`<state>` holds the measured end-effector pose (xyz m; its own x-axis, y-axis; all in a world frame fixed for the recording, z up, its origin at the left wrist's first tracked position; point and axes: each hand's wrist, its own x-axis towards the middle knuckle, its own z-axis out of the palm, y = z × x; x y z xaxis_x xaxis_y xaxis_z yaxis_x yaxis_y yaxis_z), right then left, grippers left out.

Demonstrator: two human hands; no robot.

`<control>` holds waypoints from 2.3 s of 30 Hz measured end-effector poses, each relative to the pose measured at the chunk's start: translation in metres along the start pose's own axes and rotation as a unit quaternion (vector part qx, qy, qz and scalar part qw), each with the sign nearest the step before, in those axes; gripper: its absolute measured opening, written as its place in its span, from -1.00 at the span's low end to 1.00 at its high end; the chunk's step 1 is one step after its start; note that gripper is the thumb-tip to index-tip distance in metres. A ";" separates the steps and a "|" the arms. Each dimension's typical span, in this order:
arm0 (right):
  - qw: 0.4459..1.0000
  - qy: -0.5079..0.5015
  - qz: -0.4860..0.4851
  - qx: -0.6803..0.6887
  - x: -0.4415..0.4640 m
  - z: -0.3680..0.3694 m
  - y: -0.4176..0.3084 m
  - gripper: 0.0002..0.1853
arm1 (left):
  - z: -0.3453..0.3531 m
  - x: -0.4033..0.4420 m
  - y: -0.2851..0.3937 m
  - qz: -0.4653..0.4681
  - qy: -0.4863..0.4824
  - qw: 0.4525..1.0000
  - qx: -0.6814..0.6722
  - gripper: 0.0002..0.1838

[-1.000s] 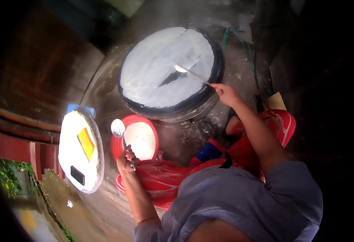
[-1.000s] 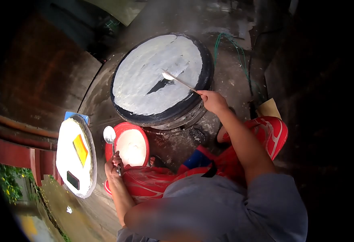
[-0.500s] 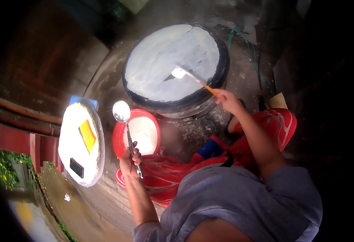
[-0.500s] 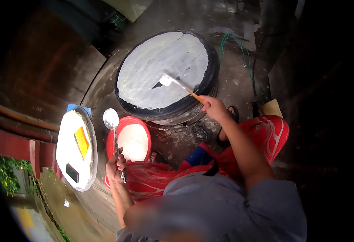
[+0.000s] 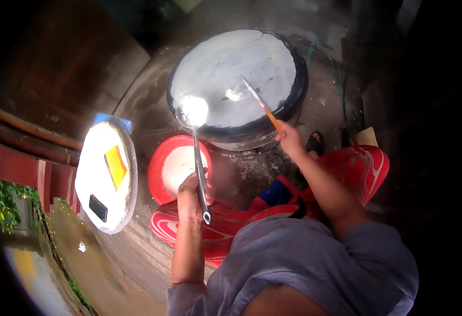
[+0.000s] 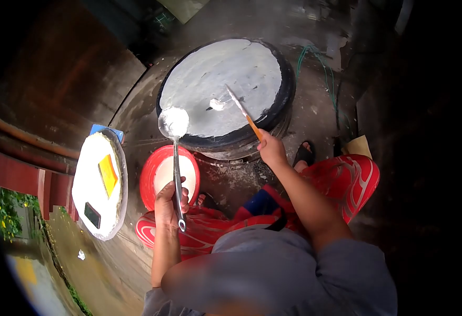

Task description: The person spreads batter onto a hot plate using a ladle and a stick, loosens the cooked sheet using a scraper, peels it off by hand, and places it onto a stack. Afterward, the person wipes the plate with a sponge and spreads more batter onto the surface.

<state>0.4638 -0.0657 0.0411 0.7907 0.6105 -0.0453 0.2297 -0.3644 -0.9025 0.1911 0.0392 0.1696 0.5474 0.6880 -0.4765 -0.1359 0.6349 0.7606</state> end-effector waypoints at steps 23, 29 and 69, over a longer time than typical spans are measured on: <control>0.986 -0.072 -0.073 0.135 -0.018 0.014 -0.069 -0.66 | 0.035 0.052 0.008 -0.183 -0.303 0.755 -0.552 -0.59; 0.991 -0.002 -0.126 -0.038 0.007 0.045 0.010 -0.67 | 0.012 0.036 0.041 -0.134 -0.324 0.761 -0.545 -0.58; 0.945 -0.048 -0.022 -0.322 -0.022 -0.033 0.002 -0.54 | -0.241 0.053 -0.044 -0.025 0.174 0.975 -0.137 -0.66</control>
<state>0.4658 -0.1028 0.0538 0.7237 0.6855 -0.0802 0.5839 -0.6701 -0.4584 0.0266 0.1325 0.0049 0.2529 0.7012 -0.6666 -0.3584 0.7079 0.6087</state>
